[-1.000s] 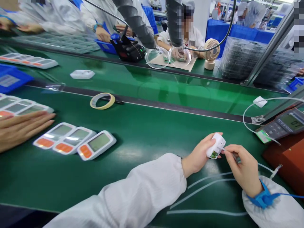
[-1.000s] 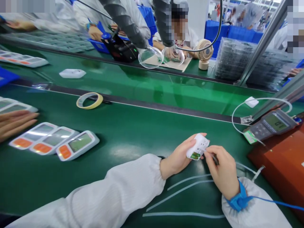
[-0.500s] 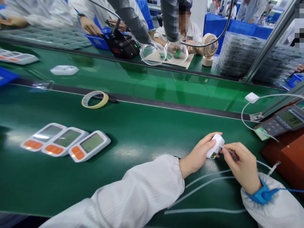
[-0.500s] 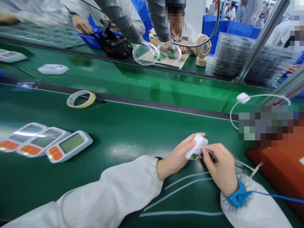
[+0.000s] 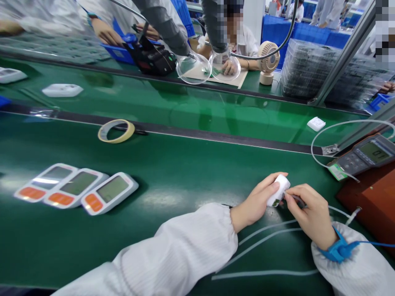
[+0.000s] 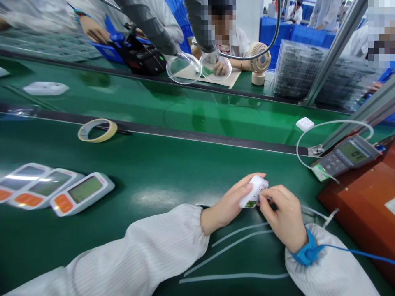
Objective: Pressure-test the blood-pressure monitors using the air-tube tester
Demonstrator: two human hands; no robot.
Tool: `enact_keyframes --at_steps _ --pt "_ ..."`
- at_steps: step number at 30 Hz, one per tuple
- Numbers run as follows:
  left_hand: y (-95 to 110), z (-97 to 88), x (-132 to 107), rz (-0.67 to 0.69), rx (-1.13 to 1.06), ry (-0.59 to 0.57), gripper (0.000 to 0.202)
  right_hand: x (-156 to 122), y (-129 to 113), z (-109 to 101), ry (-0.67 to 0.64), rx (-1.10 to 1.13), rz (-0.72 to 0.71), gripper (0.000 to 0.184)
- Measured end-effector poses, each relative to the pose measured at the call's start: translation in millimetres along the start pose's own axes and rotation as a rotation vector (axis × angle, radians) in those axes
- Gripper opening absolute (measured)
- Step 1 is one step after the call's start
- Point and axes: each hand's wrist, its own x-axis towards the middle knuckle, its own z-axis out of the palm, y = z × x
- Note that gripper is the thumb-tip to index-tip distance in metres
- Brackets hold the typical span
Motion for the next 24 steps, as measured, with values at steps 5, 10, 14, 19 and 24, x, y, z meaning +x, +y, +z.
enact_keyframes --at_steps 5,10,14,19,24 --pt "2 0.1 -1 0.021 0.049 -0.020 0.055 -1 0 0 -0.014 0.013 -0.003 0.013" --pt "2 1.0 -3 0.049 0.132 -0.029 0.058 -2 1 1 -0.006 0.003 -0.003 0.011" --pt "2 1.9 -5 0.089 0.224 -0.031 0.059 -2 1 0 -0.005 -0.005 0.004 0.013" --pt "2 1.9 -9 0.137 0.359 -0.042 0.059 -3 -3 -1 -0.022 -0.020 0.019 0.016" --pt "-1 -0.2 -11 0.236 0.514 -0.035 0.060 -5 -4 -1 -0.021 -0.061 0.013 0.018"
